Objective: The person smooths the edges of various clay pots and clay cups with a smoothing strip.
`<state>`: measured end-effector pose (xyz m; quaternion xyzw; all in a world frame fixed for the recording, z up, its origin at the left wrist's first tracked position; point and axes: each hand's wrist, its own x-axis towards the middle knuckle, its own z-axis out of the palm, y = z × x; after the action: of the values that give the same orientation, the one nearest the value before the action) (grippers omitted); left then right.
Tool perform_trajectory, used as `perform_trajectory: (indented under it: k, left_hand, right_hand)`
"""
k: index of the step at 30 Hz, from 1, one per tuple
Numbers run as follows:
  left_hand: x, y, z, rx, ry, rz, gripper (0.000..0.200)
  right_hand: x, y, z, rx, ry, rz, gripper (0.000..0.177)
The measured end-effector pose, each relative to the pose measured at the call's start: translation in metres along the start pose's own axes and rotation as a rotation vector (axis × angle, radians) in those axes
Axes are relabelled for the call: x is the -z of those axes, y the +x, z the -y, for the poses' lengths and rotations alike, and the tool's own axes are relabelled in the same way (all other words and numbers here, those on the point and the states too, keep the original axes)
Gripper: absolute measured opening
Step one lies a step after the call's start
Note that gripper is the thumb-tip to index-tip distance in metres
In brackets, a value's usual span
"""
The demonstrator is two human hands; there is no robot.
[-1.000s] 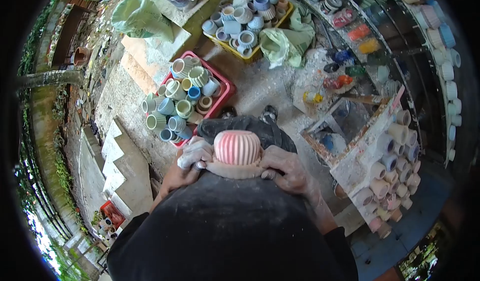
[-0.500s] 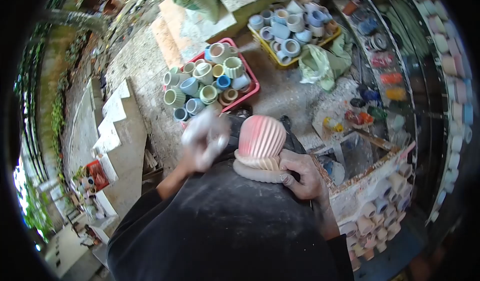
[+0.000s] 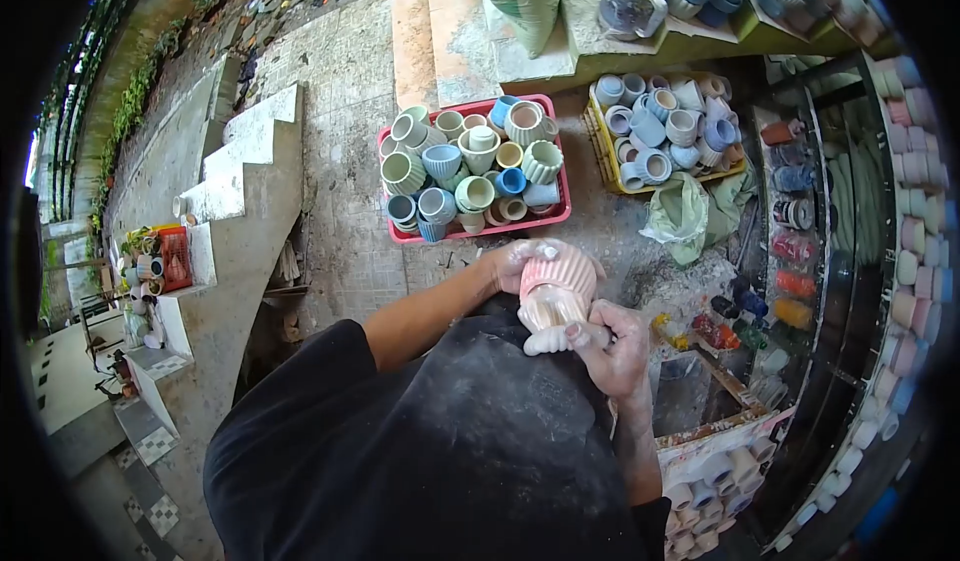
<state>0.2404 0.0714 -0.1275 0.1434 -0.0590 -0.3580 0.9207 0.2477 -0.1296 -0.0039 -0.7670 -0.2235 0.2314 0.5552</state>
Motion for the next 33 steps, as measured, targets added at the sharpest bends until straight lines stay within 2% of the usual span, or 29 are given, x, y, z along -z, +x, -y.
perform_trajectory:
  k: [2,4,5,7,8,9,10,12,15,19,22,24,26,29,31,33]
  left_hand:
    - [0.022,-0.015,-0.018,-0.112,0.257,-0.328,0.054]
    - [0.032,-0.033,-0.037,-0.079,0.43,-0.465,0.049]
    - [0.032,-0.037,-0.037,-0.098,0.449,-0.459,0.043]
    - [0.027,-0.045,-0.034,-0.125,0.446,-0.507,0.032]
    - [0.021,-0.048,-0.036,-0.078,0.408,-0.545,0.031]
    - [0.015,-0.049,-0.044,-0.033,0.382,-0.579,0.031]
    - [0.013,-0.05,-0.047,0.016,0.353,-0.611,0.031]
    - [0.017,-0.046,-0.048,0.024,0.601,-0.678,0.031]
    - [0.003,-0.045,-0.052,0.074,0.909,-0.771,0.04]
    - [-0.008,-0.053,-0.06,0.112,0.806,-0.731,0.049]
    - [-0.014,-0.064,-0.056,0.052,1.032,-0.726,0.051]
    - [-0.014,-0.07,-0.043,-0.073,1.095,-0.674,0.057]
    - [-0.025,-0.078,-0.034,-0.188,1.215,-0.638,0.06]
    - [-0.054,-0.085,-0.041,-0.429,1.309,-0.476,0.063]
    - [-0.075,-0.088,-0.049,-0.598,1.385,-0.408,0.065]
    - [-0.097,-0.095,-0.077,-0.722,1.505,-0.391,0.066]
  right_hand:
    - [-0.01,0.01,0.004,-0.073,-0.125,-0.042,0.043]
    - [-0.024,0.013,-0.001,-0.149,-0.195,-0.066,0.044]
    - [-0.029,0.012,-0.003,-0.24,-0.252,-0.003,0.038]
    - [-0.04,0.017,-0.006,-0.236,-0.175,-0.178,0.033]
    - [-0.044,0.018,-0.004,-0.24,-0.137,-0.27,0.03]
    - [-0.042,0.022,0.002,-0.367,-0.122,-0.273,0.019]
    - [-0.045,0.027,0.01,-0.242,-0.332,-0.346,0.027]
    - [-0.058,0.049,0.034,0.031,-0.747,-0.481,0.048]
    - [-0.081,0.053,0.059,-0.146,-1.157,0.051,0.083]
    - [-0.103,0.072,0.037,-0.573,-1.032,0.127,0.102]
    - [-0.104,0.067,0.031,-0.65,-1.06,0.153,0.079]
    - [-0.089,0.055,0.015,-0.553,-0.982,0.308,0.056]
    - [-0.075,0.051,0.007,-0.445,-0.831,0.422,0.042]
    - [-0.059,0.047,0.019,-0.335,-0.453,0.46,0.035]
    - [-0.034,0.04,0.018,-0.473,-0.164,0.626,0.031]
    - [0.016,0.009,-0.007,-0.74,0.179,0.633,0.035]
